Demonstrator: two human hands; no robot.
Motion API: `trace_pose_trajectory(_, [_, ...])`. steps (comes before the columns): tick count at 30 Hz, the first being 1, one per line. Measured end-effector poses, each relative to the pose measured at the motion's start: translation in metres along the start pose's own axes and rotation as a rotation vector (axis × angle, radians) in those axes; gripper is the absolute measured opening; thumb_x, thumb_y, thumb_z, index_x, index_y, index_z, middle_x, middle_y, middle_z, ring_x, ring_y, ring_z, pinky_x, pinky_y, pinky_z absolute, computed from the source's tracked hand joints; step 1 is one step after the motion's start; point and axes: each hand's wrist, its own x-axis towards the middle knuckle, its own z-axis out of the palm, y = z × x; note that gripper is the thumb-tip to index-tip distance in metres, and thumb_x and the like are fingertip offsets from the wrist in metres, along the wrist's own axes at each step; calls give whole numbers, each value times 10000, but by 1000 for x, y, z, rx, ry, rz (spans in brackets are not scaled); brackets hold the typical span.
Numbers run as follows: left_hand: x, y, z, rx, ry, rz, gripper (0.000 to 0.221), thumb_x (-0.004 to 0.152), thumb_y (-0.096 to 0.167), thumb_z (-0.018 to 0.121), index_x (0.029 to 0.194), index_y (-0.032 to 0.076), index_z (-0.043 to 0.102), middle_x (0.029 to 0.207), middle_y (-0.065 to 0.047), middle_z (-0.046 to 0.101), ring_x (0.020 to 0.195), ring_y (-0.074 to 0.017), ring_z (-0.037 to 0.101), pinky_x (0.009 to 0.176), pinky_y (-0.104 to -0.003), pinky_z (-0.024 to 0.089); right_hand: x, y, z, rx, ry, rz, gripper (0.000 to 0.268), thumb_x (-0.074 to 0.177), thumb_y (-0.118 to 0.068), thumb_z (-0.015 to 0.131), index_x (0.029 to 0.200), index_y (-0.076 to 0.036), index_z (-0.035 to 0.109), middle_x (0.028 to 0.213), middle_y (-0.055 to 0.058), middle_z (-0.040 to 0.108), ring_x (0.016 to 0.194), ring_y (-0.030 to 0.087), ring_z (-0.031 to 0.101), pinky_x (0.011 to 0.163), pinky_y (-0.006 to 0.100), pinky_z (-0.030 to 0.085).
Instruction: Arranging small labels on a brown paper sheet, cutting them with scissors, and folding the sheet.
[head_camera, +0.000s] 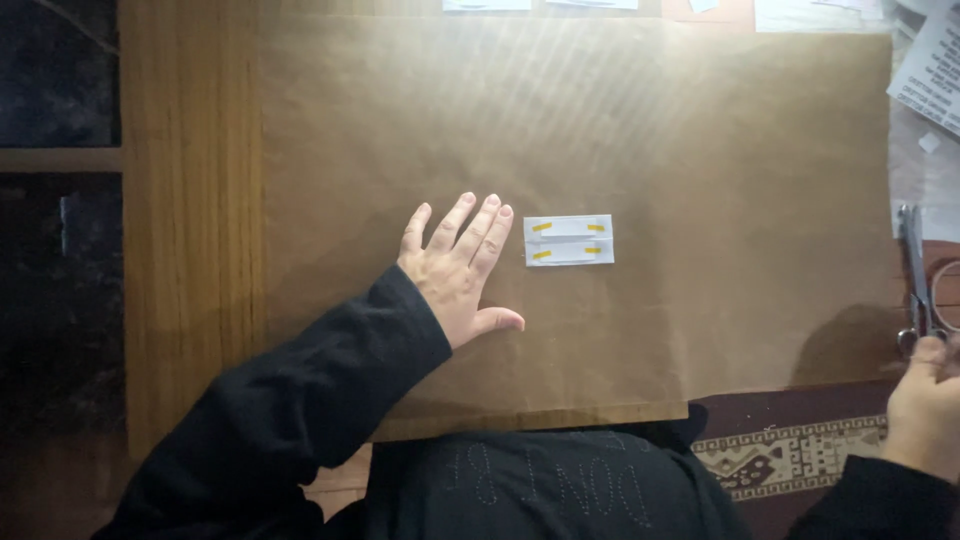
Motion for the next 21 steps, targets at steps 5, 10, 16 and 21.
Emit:
trace_pose_trajectory(5, [1, -1, -1, 16, 24, 5, 1292, 680, 1000, 582, 1600, 121, 357, 1620, -30, 457, 1486, -233, 418, 1177, -562, 301, -16, -34, -32, 74, -108, 154, 606, 1177, -523, 912, 1200, 3, 613, 995, 152, 683, 841, 353, 677, 727, 502, 506])
trace_pose_trajectory(10, [0, -1, 3, 13, 26, 2, 1286, 681, 1002, 581, 1599, 127, 364, 1623, -14, 449, 1486, -219, 410, 1170, -569, 314, -7, -65, -46, -90, -94, 189, 731, 931, -606, 979, 1177, 2, 658, 1030, 169, 710, 948, 401, 702, 759, 526, 525])
trace_pose_trajectory(16, [-1, -1, 5, -1, 31, 1, 1287, 681, 994, 591, 1599, 124, 352, 1624, -11, 448, 1488, -227, 411, 1167, -572, 315, 7, -74, -54, -26, -206, 206, 712, 865, -546, 983, 1184, 38, 729, 1040, 201, 772, 940, 399, 725, 770, 519, 537])
trace_pose_trajectory(21, [0, -2, 7, 3, 32, -1, 1302, 673, 1011, 573, 1604, 130, 346, 1629, -5, 442, 1486, -219, 414, 1165, -566, 314, 6, -73, -57, 22, -251, 196, 689, 931, -491, 902, 1305, 61, 729, 1167, 265, 747, 1004, 438, 688, 828, 520, 502])
